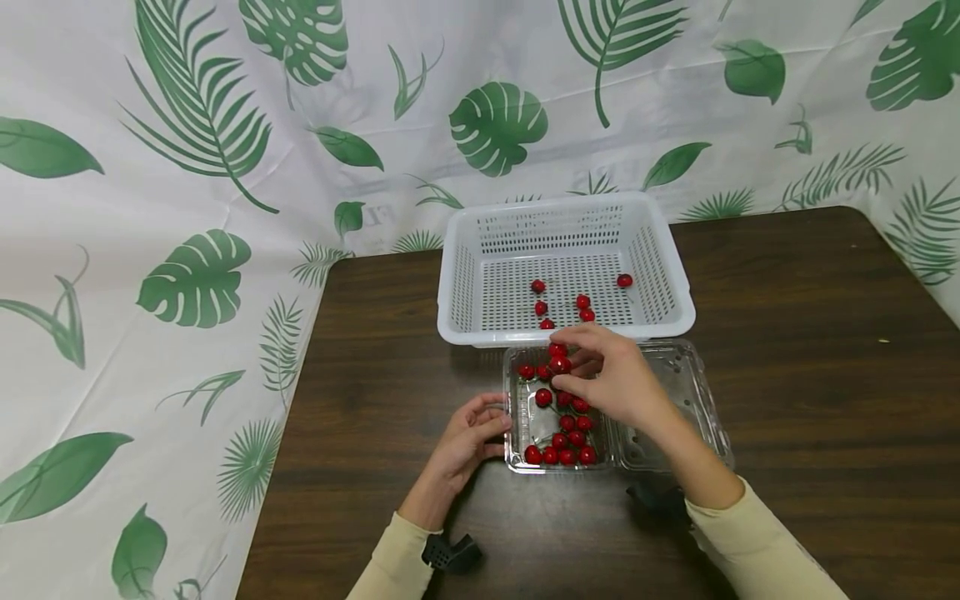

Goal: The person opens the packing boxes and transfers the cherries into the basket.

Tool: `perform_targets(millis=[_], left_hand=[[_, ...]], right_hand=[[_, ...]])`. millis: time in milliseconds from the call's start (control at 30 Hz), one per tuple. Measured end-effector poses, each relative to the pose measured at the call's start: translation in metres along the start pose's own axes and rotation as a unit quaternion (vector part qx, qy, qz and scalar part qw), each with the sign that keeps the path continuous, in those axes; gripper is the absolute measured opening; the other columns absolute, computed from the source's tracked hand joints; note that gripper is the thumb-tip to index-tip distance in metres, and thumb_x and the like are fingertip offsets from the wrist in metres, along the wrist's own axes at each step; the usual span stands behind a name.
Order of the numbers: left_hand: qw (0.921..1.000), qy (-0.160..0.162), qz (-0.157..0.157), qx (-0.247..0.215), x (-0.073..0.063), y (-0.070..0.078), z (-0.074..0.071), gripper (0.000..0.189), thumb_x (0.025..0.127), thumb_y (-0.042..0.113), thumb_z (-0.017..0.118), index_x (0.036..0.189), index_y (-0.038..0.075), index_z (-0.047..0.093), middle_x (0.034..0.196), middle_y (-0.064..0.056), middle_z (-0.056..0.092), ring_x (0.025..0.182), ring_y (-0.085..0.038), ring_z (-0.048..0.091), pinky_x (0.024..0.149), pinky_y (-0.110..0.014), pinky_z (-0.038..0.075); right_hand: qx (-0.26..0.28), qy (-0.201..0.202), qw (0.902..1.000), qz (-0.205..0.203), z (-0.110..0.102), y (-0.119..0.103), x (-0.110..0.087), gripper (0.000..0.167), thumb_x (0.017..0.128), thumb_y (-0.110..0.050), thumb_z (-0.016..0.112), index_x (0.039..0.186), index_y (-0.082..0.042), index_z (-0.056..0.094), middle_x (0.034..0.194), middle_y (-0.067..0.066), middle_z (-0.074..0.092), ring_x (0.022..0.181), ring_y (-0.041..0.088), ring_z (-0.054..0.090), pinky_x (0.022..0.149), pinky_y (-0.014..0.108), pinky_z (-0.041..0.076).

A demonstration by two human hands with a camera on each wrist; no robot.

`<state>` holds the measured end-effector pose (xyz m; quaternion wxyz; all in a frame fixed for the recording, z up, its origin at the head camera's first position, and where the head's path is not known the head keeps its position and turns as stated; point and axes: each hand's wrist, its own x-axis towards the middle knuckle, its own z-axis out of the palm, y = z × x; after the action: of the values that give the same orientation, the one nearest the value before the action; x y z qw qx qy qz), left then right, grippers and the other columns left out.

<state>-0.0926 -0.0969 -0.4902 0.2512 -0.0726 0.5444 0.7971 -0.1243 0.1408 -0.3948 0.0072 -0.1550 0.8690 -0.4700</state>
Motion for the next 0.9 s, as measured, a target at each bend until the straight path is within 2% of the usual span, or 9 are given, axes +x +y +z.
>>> perform_targets(millis=[200, 500, 700, 900], left_hand=[[1.0, 0.003, 0.004, -0.001, 0.0, 0.001, 0.0, 0.031, 0.093, -0.003, 0.059, 0.123, 0.001, 0.052, 0.09, -0.005, 0.062, 0.076, -0.014, 0.061, 0.06, -0.027, 0.055], [1.0, 0.004, 0.0, -0.002, 0.0, -0.001, 0.0, 0.033, 0.092, -0.002, 0.062, 0.123, 0.001, 0.052, 0.093, -0.006, 0.062, 0.076, -0.015, 0.061, 0.061, -0.029, 0.055], [1.0, 0.003, 0.0, -0.001, 0.0, -0.001, 0.0, 0.032, 0.093, -0.002, 0.061, 0.124, 0.0, 0.051, 0.091, -0.006, 0.062, 0.075, -0.015, 0.061, 0.06, -0.028, 0.055], [1.0, 0.002, 0.002, -0.001, 0.001, -0.001, 0.0, 0.034, 0.093, -0.003, 0.06, 0.125, -0.002, 0.05, 0.09, -0.004, 0.062, 0.075, -0.014, 0.061, 0.06, -0.028, 0.055]], right_hand=[[-0.018, 0.058, 0.9981, -0.006, -0.012, 0.011, 0.012, 0.049, 0.078, -0.004, 0.082, 0.124, -0.002, 0.065, 0.127, 0.014, 0.059, 0.088, 0.029, 0.068, 0.077, 0.043, 0.057], [-0.05, 0.133, 0.9897, -0.016, -0.018, 0.027, 0.024, 0.046, 0.078, -0.003, 0.081, 0.121, 0.0, 0.067, 0.121, 0.014, 0.061, 0.087, 0.031, 0.067, 0.077, 0.047, 0.056], [-0.089, 0.155, 0.9835, -0.027, -0.021, 0.036, 0.027, 0.045, 0.076, -0.002, 0.082, 0.118, 0.001, 0.068, 0.12, 0.017, 0.061, 0.089, 0.034, 0.066, 0.08, 0.05, 0.051], [-0.105, 0.151, 0.9829, -0.011, -0.022, 0.041, 0.026, 0.046, 0.078, -0.005, 0.081, 0.121, 0.0, 0.066, 0.123, 0.017, 0.06, 0.096, 0.035, 0.062, 0.081, 0.05, 0.051]])
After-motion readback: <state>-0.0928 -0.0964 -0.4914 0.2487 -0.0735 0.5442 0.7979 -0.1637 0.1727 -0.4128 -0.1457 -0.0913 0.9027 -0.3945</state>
